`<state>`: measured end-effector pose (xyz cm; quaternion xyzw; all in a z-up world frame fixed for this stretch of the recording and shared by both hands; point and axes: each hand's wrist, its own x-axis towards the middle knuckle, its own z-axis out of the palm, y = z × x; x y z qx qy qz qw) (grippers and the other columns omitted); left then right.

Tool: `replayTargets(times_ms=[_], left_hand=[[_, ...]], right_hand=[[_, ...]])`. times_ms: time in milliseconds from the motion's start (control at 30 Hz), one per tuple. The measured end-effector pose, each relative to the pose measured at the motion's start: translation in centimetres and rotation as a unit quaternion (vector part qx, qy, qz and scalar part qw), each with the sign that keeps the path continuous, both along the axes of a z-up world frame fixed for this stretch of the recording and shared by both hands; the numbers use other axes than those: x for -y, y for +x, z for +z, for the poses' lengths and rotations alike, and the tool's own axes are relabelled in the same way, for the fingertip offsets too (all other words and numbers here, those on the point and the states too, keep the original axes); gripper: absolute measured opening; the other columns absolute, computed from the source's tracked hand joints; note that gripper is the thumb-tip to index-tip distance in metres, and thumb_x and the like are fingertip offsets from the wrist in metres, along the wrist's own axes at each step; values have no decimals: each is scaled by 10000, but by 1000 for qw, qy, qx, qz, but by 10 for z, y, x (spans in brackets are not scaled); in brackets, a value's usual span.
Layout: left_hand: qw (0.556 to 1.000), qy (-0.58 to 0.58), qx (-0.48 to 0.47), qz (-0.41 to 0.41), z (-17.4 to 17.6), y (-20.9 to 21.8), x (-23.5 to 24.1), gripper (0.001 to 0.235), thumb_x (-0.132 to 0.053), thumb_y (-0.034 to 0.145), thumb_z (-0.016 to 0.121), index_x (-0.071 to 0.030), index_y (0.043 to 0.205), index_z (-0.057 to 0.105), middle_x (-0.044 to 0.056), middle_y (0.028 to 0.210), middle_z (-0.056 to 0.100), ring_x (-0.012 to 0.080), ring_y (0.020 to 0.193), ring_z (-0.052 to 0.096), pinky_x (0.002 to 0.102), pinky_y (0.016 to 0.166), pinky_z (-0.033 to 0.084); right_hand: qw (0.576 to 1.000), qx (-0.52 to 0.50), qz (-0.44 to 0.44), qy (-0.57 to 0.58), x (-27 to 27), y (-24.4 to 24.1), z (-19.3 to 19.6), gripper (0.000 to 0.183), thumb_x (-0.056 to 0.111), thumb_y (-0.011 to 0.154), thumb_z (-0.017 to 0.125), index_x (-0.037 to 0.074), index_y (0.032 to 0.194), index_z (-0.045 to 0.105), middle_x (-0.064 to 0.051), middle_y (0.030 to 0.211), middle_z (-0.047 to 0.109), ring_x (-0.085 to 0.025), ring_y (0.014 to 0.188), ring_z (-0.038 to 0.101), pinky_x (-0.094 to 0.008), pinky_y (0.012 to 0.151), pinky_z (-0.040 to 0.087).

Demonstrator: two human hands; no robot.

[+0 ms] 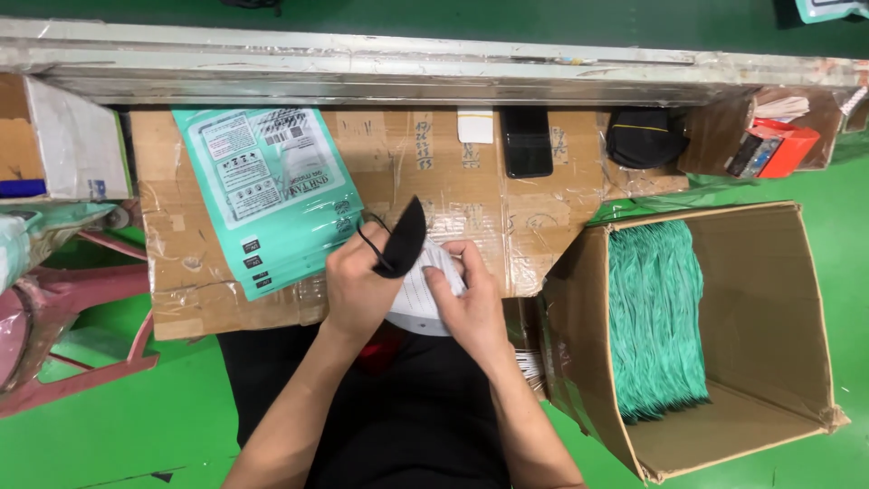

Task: The recorder takes black face masks from a conveyor belt, inserts them into teal plastic packaging bags, and seals the bags.

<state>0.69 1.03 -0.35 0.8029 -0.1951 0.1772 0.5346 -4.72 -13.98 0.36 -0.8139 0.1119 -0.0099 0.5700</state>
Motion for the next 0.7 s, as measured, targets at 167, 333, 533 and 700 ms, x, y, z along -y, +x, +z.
replayTargets(times_ms=[167, 333, 533, 700], left_hand=[[999, -33, -25, 28, -4, 3, -2, 157, 106, 774, 764, 4, 817, 653, 110, 769, 617, 273, 703, 653, 349, 614, 491], [998, -47, -31, 13, -11, 6, 0, 134, 85, 768, 750, 13, 857, 679, 119, 819, 655, 276, 715, 674, 353, 610, 504], [995, 38, 7, -96, 24, 12, -3, 173, 22, 792, 769, 28, 950, 699, 154, 891, 653, 334, 794, 675, 385, 676, 534], [995, -36, -58, -69, 12, 6, -10, 216, 32, 778, 749, 17, 988, 698, 123, 920, 674, 278, 818, 705, 345, 725, 561]], right_hand=[[1000, -12, 4, 27, -6, -10, -9, 279, 91, 960, 656, 51, 1197, 514, -6, 823, 750, -21, 536, 490, -218, 463, 365], [996, -32, -25, 75, -4, -14, -33, 303, 86, 965, 653, 38, 1241, 537, -73, 838, 748, -34, 606, 501, -237, 501, 377], [997, -52, 50, 3, 25, -8, -56, 187, 119, 967, 730, -27, 1084, 742, -104, 906, 810, -99, 820, 712, -293, 727, 579], [987, 25, 43, 151, 26, 2, -42, 218, 28, 949, 693, -37, 1157, 711, -71, 1026, 764, -99, 928, 683, -274, 824, 571]])
